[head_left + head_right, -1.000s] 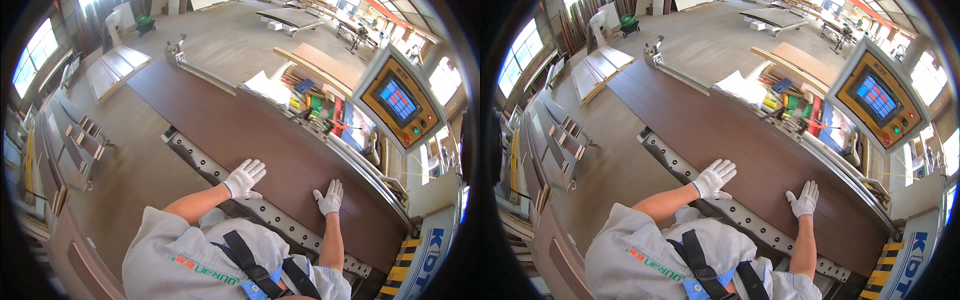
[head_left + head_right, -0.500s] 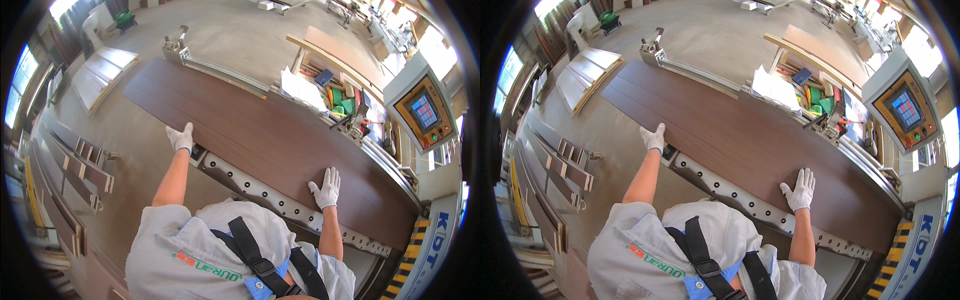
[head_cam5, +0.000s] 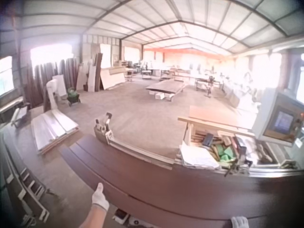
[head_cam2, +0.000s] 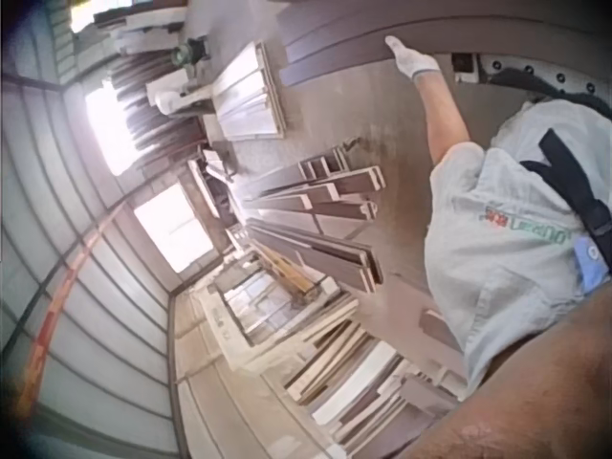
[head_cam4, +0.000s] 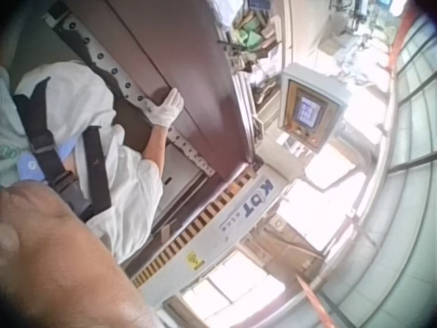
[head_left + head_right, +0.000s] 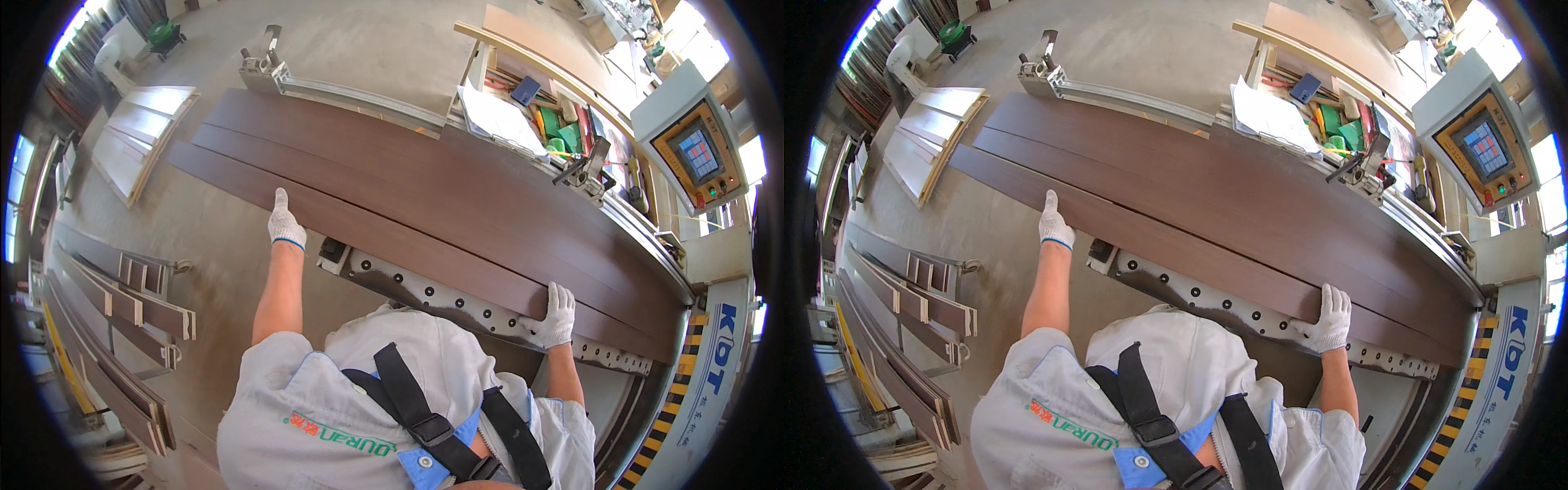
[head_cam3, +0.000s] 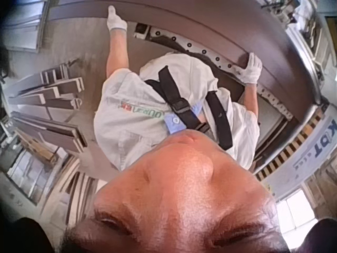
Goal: The person operates an industrial edge banding machine by feeding wooden boards onto the conveyor, using a touchscreen interface to configure the process, and stacking the processed boards onto a nearby rack.
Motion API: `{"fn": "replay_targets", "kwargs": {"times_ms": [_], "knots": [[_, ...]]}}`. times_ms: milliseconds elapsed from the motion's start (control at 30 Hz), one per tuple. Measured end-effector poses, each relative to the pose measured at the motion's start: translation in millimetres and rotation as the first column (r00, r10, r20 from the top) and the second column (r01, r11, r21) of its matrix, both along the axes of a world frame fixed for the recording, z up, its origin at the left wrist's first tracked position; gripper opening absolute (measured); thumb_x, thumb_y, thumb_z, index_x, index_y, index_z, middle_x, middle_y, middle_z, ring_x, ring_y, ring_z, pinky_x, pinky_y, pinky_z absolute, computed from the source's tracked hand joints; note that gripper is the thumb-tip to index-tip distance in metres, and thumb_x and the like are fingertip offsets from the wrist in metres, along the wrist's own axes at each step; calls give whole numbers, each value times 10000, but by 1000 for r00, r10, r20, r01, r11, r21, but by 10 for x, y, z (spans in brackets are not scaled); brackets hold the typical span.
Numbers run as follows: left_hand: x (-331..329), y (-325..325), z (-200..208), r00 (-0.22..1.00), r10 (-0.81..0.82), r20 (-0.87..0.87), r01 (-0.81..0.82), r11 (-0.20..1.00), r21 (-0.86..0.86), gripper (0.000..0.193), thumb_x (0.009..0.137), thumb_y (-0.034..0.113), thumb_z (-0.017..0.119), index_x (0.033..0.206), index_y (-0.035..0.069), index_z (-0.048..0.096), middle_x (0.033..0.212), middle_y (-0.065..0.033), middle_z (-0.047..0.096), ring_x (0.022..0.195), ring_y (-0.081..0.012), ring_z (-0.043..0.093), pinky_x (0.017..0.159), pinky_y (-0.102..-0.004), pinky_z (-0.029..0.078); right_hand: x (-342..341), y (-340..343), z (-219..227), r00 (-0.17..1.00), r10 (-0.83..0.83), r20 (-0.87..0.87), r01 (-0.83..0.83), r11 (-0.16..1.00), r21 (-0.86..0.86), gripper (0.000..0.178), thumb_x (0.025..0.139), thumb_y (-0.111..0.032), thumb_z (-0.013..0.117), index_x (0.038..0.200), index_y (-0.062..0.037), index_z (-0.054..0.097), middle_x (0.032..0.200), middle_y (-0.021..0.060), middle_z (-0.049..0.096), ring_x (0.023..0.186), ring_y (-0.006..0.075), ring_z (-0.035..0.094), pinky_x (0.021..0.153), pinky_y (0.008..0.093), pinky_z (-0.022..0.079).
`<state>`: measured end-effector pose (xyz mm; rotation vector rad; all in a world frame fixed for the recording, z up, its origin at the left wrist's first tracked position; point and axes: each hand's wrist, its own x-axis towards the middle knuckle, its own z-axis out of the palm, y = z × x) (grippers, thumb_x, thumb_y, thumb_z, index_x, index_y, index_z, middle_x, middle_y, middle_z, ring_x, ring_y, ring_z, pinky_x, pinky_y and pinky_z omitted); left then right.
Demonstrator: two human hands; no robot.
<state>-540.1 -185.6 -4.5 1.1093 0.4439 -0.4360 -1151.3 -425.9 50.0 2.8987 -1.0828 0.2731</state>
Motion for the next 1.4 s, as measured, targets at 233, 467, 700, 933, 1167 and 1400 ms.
{"fn": "replay_targets", "kwargs": {"times_ms": [233,467,700,933,1167,1400], "knots": [[460,6,97,994,-12,111,8,999,35,711,1019,554,709,1434,-18,627,1404,-145,688,1216,-315,683,1036,-446,549,360,-27,170,997,64,33,-62,997,-54,1146,524,-553,972,1451,-22,557,1353,208,581,1286,413,546,1128,575,418],[639,-412,-103,997,-24,77,-5,935,355,619,980,543,739,1336,40,686,1284,-90,737,1096,-295,709,932,-441,573,657,-564,122,999,-5,-33,6,999,45,1146,569,-550,956,1503,-28,544,1446,195,574,1352,422,525,1186,548,402],[594,-561,-193,986,-161,41,166,959,-230,631,1032,570,616,1477,124,580,1458,-87,645,1300,-327,616,1089,-543,512,669,-760,440,985,12,-173,23,980,196,1123,622,-404,955,1567,-39,470,1478,211,564,1395,407,517,1211,510,398],[619,-522,-53,990,-105,92,119,981,-155,683,1006,584,692,1449,74,591,1444,-94,650,1252,-309,643,1047,-478,545,650,-750,653,968,-3,-249,59,974,217,998,641,-280,906,1521,-54,493,1382,199,615,1320,393,573,1178,490,429],[805,-884,277,986,-141,89,125,979,163,787,972,635,699,1500,66,566,1487,-91,628,1317,-303,608,1083,-465,514,869,-1038,601,994,12,-105,3,991,135,967,637,-262,897,1498,-34,520,1419,198,613,1347,394,565,1201,495,409],[1032,-1168,-218,979,-198,53,205,944,-257,675,974,581,660,1465,124,589,1477,-91,627,1337,-350,575,1135,-575,460,998,-1131,489,987,-143,-76,150,983,106,1083,669,-358,934,1583,-28,454,1570,224,513,1511,412,422,1288,513,311]]}}
